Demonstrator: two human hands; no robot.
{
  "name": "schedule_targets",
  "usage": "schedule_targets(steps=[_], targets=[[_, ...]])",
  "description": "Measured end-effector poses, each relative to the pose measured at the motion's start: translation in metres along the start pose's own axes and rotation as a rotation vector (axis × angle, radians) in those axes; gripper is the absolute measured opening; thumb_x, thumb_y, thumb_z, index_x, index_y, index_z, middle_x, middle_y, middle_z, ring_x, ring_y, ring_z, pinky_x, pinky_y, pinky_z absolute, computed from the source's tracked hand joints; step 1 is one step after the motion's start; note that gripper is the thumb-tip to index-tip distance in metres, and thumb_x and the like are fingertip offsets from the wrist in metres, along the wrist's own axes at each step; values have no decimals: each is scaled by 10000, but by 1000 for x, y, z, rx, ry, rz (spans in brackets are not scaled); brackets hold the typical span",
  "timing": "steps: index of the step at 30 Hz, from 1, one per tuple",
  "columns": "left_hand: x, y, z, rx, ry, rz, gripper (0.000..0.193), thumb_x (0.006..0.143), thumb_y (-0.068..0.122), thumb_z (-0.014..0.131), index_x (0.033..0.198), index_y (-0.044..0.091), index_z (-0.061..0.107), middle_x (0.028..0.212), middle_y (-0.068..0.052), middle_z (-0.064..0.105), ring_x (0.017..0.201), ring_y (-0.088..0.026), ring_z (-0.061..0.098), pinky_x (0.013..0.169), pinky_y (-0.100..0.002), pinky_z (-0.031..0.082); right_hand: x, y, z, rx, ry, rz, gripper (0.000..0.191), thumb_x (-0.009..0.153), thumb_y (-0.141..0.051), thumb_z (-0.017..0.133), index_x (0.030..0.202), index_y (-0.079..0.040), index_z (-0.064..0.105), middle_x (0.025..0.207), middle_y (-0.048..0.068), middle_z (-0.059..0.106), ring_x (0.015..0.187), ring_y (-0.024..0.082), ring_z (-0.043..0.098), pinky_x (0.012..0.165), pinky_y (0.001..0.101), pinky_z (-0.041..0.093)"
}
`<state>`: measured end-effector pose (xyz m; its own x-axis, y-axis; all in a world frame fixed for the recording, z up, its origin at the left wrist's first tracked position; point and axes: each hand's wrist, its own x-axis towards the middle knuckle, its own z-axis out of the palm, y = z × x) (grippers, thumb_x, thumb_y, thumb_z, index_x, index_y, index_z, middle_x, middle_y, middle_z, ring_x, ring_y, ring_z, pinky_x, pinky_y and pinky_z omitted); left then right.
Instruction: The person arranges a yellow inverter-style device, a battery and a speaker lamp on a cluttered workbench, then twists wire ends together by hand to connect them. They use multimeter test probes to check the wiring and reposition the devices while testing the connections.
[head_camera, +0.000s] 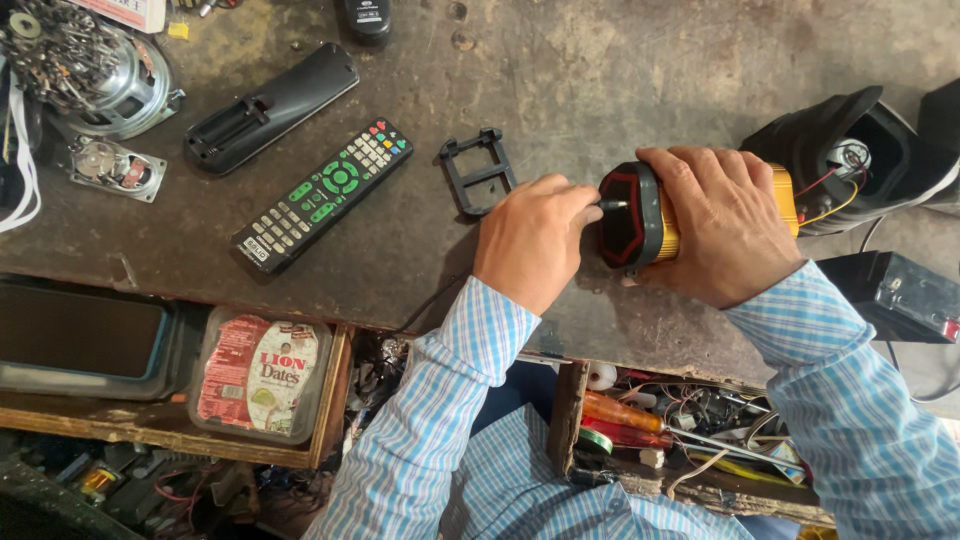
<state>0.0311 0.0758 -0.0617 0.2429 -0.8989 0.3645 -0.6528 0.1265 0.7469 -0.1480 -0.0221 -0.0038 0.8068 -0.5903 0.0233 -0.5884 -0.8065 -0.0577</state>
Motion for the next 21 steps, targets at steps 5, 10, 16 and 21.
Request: schedule_targets(steps=[5,10,16,21], targets=[[1,1,3,11,20,8,131,932,166,709,1018,73,744,866,-98,664,854,-324,665,752,-453,523,0,0,1,1,4,-3,1176,459,-388,974,1471,-80,459,1320,178,570,1260,380,517,1089,525,350],[3,1,6,8,-12,-1,114,926,154,715,997,69,744,847,-100,661,834,-320,667,744,-451,523,0,1,1,-14,-2,-1,1164,457,-378,974,1464,-84,468,1319,177,573,1259,382,518,1083,529,350],[4,1,4,25,-19,50,98,912,135,727,958,50,711,855,-104,654,835,-324,666,752,-456,523,1,-1,2,-26,3,-7,1140,487,-393,968,1461,-79,467,1304,184,572,1242,384,521,1077,536,352],[8,3,7,45,-27,87,93,891,113,729,888,41,670,862,-106,657,858,-337,669,761,-469,520,0,-1,-1,-3,14,-16,1144,467,-392,961,1455,-85,473,1291,172,580,1237,385,521,1067,538,355]])
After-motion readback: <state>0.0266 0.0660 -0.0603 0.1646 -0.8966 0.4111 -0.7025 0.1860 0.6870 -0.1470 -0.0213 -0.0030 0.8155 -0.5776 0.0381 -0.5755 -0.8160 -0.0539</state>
